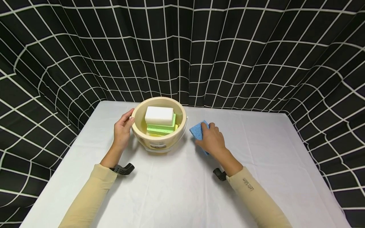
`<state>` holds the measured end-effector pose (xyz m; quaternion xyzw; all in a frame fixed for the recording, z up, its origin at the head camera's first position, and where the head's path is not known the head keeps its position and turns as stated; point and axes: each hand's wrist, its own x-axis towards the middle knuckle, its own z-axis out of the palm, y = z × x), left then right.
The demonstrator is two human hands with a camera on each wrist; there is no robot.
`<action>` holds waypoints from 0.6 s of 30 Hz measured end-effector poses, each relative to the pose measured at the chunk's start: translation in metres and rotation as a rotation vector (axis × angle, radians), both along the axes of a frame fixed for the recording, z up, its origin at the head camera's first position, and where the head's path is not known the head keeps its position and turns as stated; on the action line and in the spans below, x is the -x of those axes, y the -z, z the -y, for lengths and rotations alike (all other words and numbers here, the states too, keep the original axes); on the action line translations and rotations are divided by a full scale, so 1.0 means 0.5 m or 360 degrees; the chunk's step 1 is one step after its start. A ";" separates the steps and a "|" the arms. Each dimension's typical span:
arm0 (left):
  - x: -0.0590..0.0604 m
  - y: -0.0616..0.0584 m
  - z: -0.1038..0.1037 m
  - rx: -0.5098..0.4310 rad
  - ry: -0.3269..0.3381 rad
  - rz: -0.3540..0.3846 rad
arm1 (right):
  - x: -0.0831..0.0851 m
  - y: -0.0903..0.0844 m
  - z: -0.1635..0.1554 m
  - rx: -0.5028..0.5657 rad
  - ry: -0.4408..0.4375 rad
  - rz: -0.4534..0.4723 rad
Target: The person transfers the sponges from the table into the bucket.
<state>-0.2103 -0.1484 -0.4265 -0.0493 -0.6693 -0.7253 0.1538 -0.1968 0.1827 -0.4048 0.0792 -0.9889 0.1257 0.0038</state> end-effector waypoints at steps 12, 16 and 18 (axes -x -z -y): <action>-0.028 -0.036 -0.008 0.0053 -0.0018 -0.0002 | 0.034 -0.091 -0.025 0.0003 -0.0158 -0.0120; -0.029 -0.038 -0.007 0.0093 -0.0027 -0.0023 | 0.043 -0.112 -0.033 -0.0004 -0.0270 -0.0176; -0.029 -0.040 -0.008 0.0098 -0.0025 -0.0032 | 0.048 -0.120 -0.036 -0.0009 -0.0323 -0.0209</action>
